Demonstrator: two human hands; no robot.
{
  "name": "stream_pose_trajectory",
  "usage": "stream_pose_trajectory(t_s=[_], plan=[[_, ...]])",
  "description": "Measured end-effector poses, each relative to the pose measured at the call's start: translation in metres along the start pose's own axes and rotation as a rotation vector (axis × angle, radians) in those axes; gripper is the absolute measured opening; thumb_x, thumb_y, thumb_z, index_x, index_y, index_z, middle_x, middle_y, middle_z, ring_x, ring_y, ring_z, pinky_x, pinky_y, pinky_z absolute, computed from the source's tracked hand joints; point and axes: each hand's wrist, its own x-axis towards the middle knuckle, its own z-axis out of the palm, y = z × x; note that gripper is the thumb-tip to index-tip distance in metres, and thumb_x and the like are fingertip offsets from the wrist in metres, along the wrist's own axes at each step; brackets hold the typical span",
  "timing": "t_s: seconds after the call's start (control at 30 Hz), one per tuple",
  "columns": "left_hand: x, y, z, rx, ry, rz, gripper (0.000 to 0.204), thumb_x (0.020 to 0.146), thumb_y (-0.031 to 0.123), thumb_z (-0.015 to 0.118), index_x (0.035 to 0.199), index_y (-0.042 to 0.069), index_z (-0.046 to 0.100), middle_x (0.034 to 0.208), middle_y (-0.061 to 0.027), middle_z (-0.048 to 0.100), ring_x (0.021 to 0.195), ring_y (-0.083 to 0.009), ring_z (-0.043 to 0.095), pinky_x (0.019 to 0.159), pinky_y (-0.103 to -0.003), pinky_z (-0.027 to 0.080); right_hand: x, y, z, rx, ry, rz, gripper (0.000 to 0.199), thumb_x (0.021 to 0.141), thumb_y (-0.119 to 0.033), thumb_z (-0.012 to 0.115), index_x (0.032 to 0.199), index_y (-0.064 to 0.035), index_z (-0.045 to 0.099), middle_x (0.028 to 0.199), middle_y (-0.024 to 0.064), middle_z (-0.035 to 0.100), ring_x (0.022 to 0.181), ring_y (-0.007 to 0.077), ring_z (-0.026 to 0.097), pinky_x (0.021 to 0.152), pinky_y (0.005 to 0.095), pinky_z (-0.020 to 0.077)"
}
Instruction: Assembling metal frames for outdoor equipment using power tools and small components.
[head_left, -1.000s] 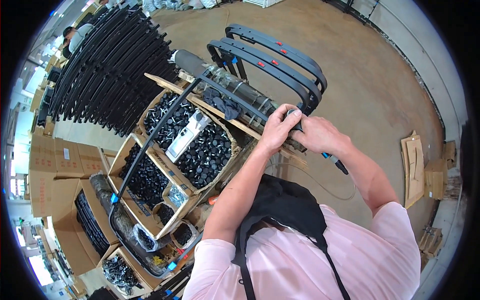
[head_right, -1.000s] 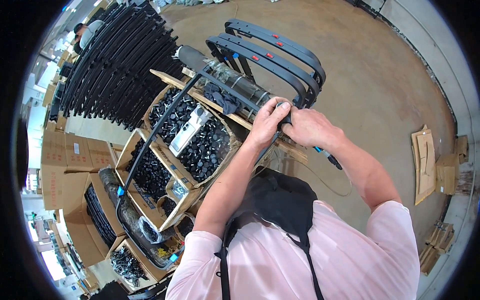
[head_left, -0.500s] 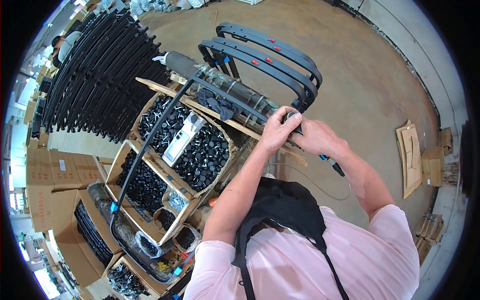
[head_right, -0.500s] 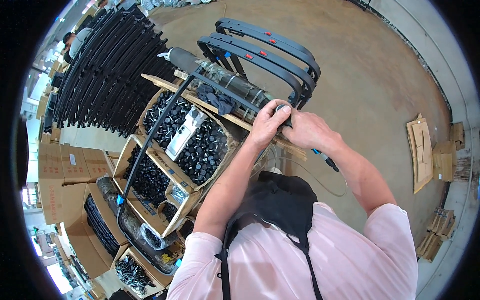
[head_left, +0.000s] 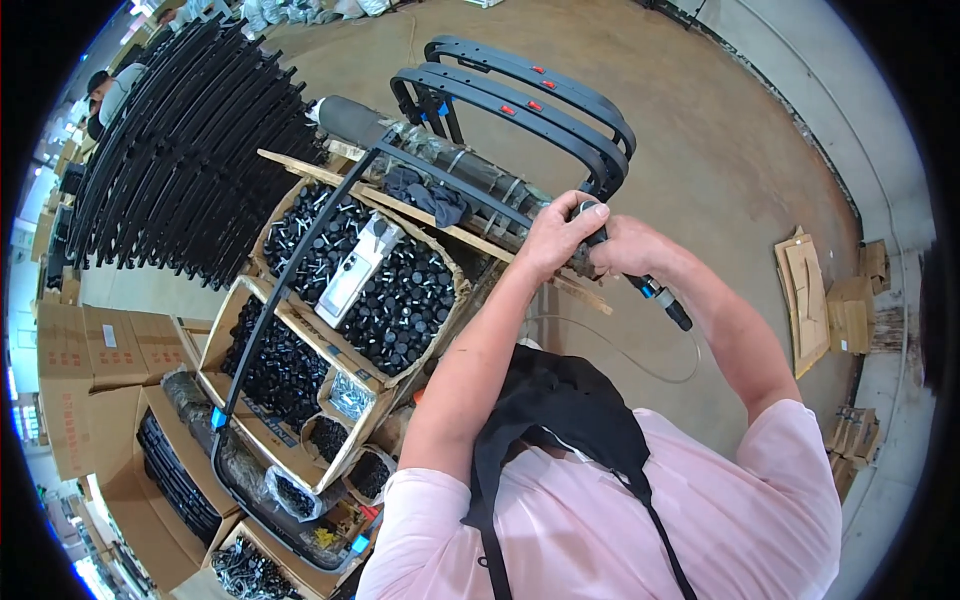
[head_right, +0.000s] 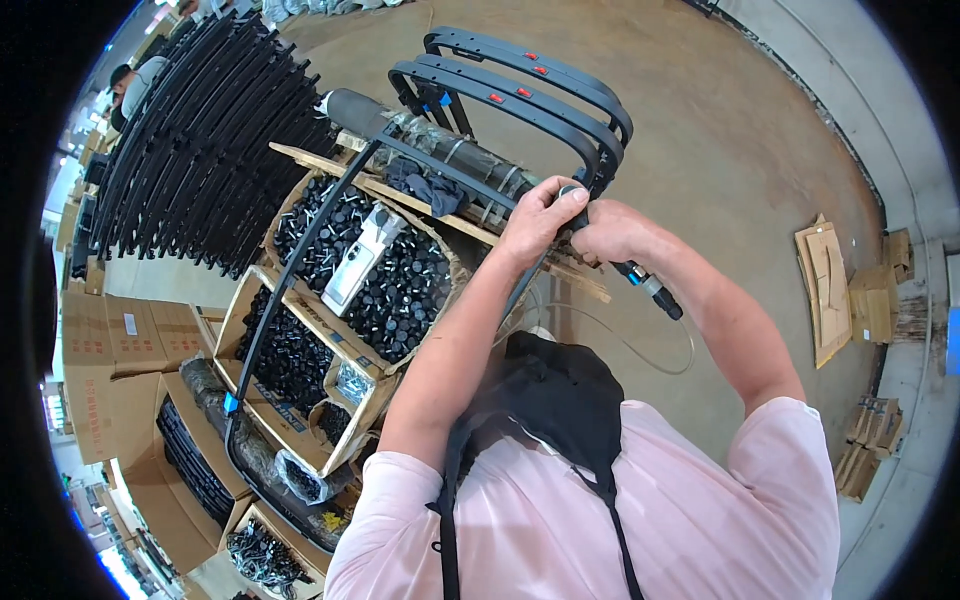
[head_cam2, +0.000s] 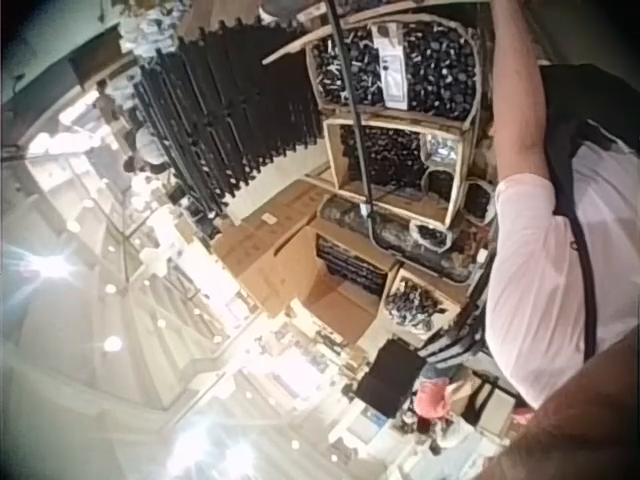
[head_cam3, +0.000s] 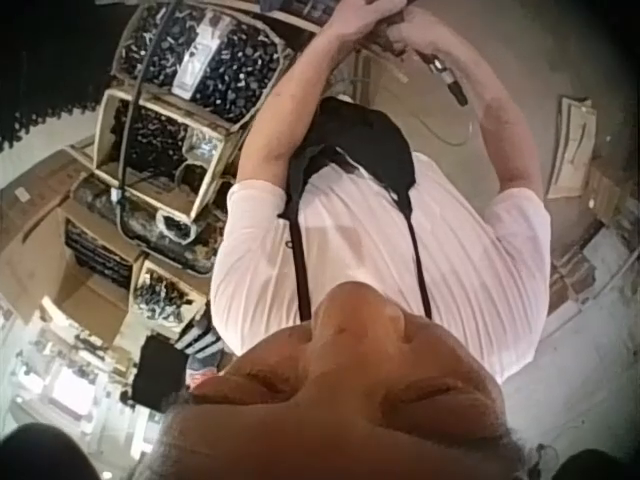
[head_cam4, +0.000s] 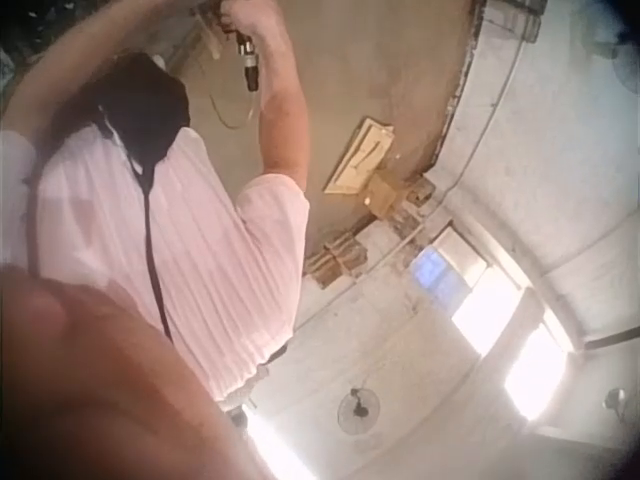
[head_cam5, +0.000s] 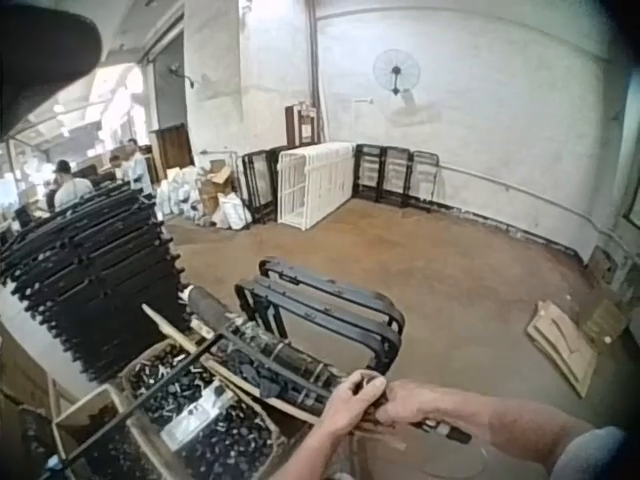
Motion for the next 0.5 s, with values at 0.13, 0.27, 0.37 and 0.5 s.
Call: stream_pose_trajectory(t_s=[0.13, 0.27, 0.37, 0.5], plan=[[0.001, 0.008, 0.000, 0.088, -0.064, -0.002, 0.037, 0.100, 0.038, 0.073, 0.112, 0.003, 0.071, 0.097, -0.0017, 0.068, 0.086, -0.0085, 0.058, 0.076, -0.029, 0.050, -0.009, -0.006, 0.004, 0.016, 0.078, 0.014, 0.024, 0.080, -0.018, 0.069, 0.092, 0.0023, 0.072, 0.083, 0.0104, 0.073, 0.075, 0.0208, 0.070, 0.071, 0.0358, 0.0560], [0.002, 0.025, 0.004, 0.104, -0.074, 0.033, 0.038, 0.099, 0.039, 0.074, 0.108, 0.002, 0.071, 0.093, -0.0018, 0.068, 0.084, -0.0094, 0.058, 0.075, -0.030, 0.050, -0.016, -0.014, 0.007, 0.027, 0.149, -0.008, 0.024, 0.079, -0.018, 0.067, 0.086, 0.0035, 0.072, 0.078, 0.0113, 0.072, 0.070, 0.0217, 0.069, 0.065, 0.0364, 0.0549], [-0.006, 0.051, 0.008, 0.071, -0.100, 0.077, 0.037, 0.097, 0.038, 0.076, 0.105, 0.002, 0.072, 0.094, -0.0017, 0.069, 0.086, -0.0101, 0.059, 0.076, -0.031, 0.051, -0.035, -0.022, 0.002, 0.062, 0.215, -0.061, 0.024, 0.077, -0.019, 0.068, 0.085, 0.0034, 0.070, 0.076, 0.0112, 0.071, 0.070, 0.0210, 0.068, 0.064, 0.0360, 0.0543], [-0.010, 0.099, -0.038, 0.050, -0.089, 0.144, 0.032, 0.096, 0.033, 0.079, 0.106, 0.002, 0.074, 0.095, -0.0004, 0.071, 0.085, -0.0087, 0.062, 0.076, -0.029, 0.052, -0.035, -0.091, 0.006, 0.037, 0.259, -0.160, 0.030, 0.081, -0.024, 0.068, 0.088, 0.0052, 0.070, 0.079, 0.0117, 0.072, 0.064, 0.0198, 0.069, 0.059, 0.0352, 0.0540]])
